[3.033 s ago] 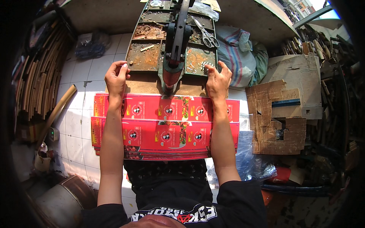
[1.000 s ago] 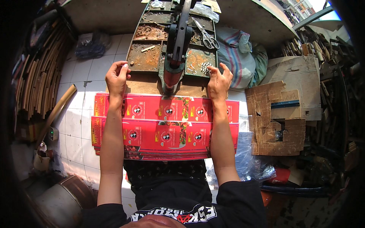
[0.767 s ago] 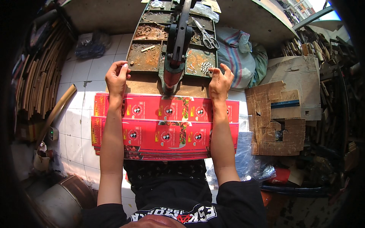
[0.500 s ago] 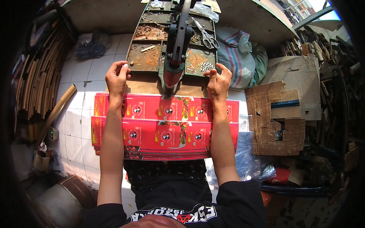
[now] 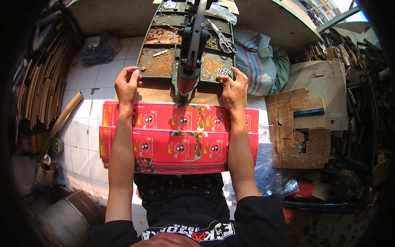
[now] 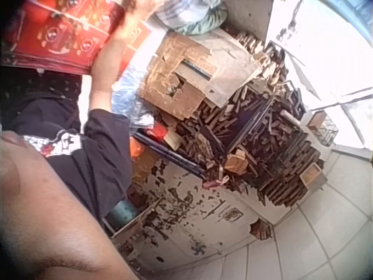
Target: The person applies adhesive labels to printed cardboard boxes using a manual press machine.
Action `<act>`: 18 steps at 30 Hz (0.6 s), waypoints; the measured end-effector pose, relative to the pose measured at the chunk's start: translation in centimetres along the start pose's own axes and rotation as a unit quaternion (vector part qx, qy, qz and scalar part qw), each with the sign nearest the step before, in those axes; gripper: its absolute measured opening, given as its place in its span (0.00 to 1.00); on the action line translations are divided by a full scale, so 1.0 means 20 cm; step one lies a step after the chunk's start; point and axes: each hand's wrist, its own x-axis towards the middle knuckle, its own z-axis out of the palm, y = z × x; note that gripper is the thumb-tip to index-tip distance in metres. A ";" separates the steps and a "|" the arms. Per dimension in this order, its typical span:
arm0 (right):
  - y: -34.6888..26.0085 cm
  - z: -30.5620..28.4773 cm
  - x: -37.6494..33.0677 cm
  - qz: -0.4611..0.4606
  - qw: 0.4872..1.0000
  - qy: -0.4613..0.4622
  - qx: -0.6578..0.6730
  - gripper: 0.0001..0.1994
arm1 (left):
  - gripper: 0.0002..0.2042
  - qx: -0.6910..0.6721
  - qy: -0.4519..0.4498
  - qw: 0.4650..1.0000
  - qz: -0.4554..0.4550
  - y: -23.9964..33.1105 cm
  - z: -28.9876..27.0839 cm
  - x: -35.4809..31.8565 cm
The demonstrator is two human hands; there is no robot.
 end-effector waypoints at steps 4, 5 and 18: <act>0.02 0.01 0.00 0.012 0.999 0.036 0.012 0.28 | 0.07 0.002 0.000 1.000 0.001 0.00 0.00 0.00; 0.03 0.01 0.00 0.014 0.999 0.050 0.015 0.28 | 0.07 0.000 0.000 1.000 0.001 0.00 0.00 0.00; 0.07 0.03 -0.01 0.084 0.993 0.086 0.019 0.34 | 0.07 0.005 0.002 1.000 0.004 0.00 0.00 0.00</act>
